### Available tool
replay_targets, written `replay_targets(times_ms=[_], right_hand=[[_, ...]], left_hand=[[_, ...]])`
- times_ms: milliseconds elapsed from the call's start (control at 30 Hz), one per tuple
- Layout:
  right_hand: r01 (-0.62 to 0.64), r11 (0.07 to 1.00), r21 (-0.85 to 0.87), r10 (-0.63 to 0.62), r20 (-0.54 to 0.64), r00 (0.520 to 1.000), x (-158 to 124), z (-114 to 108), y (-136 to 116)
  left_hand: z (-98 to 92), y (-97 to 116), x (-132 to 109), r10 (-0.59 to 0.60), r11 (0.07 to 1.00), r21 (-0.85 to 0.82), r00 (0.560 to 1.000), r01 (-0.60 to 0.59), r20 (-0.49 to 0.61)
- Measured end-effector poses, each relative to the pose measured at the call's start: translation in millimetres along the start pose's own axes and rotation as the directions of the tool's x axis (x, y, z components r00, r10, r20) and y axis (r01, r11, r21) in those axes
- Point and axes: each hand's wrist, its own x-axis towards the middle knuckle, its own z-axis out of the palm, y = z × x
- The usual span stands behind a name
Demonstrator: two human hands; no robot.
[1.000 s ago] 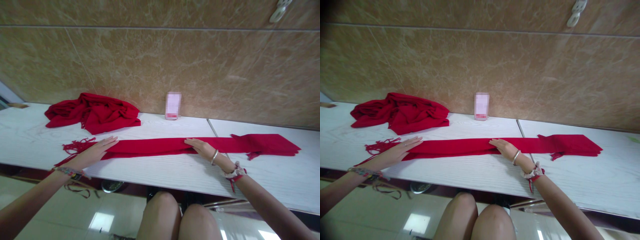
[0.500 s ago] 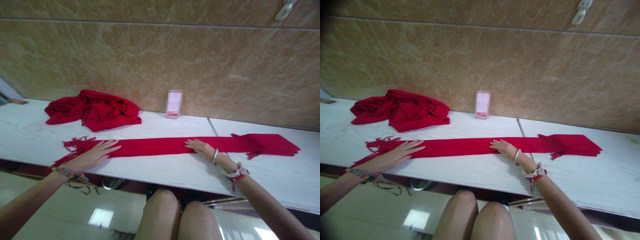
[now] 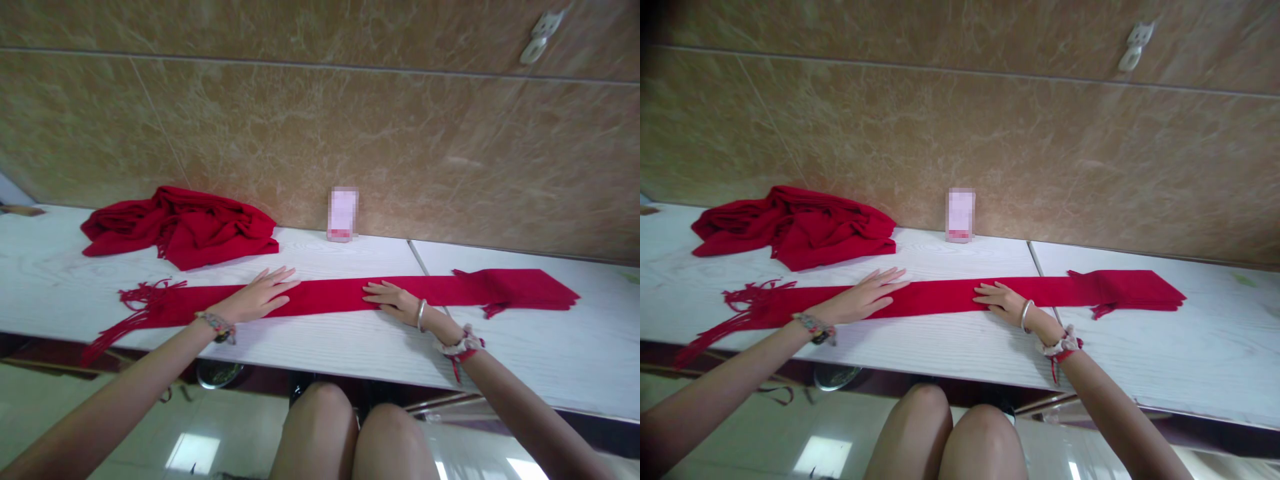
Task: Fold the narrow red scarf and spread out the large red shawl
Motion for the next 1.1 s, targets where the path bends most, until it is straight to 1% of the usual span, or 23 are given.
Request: replay_targets(times_ms=[67, 133, 167, 233, 300, 433, 533, 600, 667, 700, 733, 800, 867, 900, 967, 1100], right_hand=[[-0.008, 1.000, -0.010, 0.008, -0.001, 1.000, 0, 0, -3], [-0.013, 1.000, -0.016, 0.013, 0.028, 1.000, 0, -4, -6], [-0.019, 1.000, -0.018, 0.020, 0.044, 0.999, 0, -6, -8], [-0.049, 0.998, -0.025, 0.050, 0.060, 0.997, -2, -11, -10], [-0.088, 0.995, -0.037, 0.090, 0.061, 0.994, -5, -14, -11], [-0.140, 0.989, -0.045, 0.143, 0.082, 0.986, -10, -16, -12], [-0.146, 0.989, -0.026, 0.148, 0.104, 0.983, -11, -19, -14], [-0.137, 0.991, 0.011, 0.134, 0.126, 0.983, -11, -23, -15], [-0.157, 0.987, 0.037, 0.153, 0.097, 0.983, -11, -29, -13], [-0.190, 0.981, 0.030, 0.188, 0.061, 0.980, -12, -32, -11], [-0.244, 0.970, 0.009, 0.244, 0.014, 0.970, -12, -34, -8], [-0.383, 0.922, -0.057, 0.379, -0.061, 0.923, -15, -33, -2], [-0.491, 0.862, -0.130, 0.486, -0.067, 0.871, -19, -28, 2], [-0.516, 0.841, -0.164, 0.515, -0.051, 0.856, -22, -25, 4], [-0.519, 0.827, -0.217, 0.531, -0.002, 0.847, -29, -21, 5], [-0.512, 0.826, -0.238, 0.542, 0.081, 0.836, -35, -25, 5]], left_hand=[[3.0, 27, 36, 0.057, 0.998, -0.021, 0.998, -0.057, 0.023], [8.1, 49, 65, 0.101, 0.995, -0.019, 0.994, -0.100, 0.043], [11.3, 57, 76, 0.109, 0.994, -0.016, 0.993, -0.108, 0.052], [18.7, 68, 90, 0.110, 0.994, 0.003, 0.992, -0.110, 0.059], [25.9, 72, 95, 0.110, 0.993, 0.038, 0.992, -0.112, 0.054], [33.2, 67, 93, 0.128, 0.988, 0.085, 0.991, -0.130, 0.037], [29.8, 65, 95, 0.115, 0.991, 0.064, 0.990, -0.120, 0.076], [25.2, 68, 101, 0.112, 0.992, 0.038, 0.989, -0.117, 0.098], [21.7, 76, 111, 0.126, 0.991, 0.025, 0.989, -0.128, 0.080], [21.2, 81, 116, 0.137, 0.990, 0.024, 0.989, -0.139, 0.059], [21.9, 86, 121, 0.148, 0.989, 0.026, 0.988, -0.149, 0.038], [26.5, 95, 130, 0.167, 0.986, 0.031, 0.986, -0.167, 0.011], [33.4, 100, 136, 0.187, 0.981, 0.044, 0.982, -0.187, 0.005], [36.7, 100, 137, 0.201, 0.978, 0.054, 0.980, -0.201, 0.005], [40.9, 99, 138, 0.245, 0.967, 0.070, 0.970, -0.245, 0.008], [38.4, 92, 133, 0.366, 0.928, 0.064, 0.930, -0.368, 0.047]])
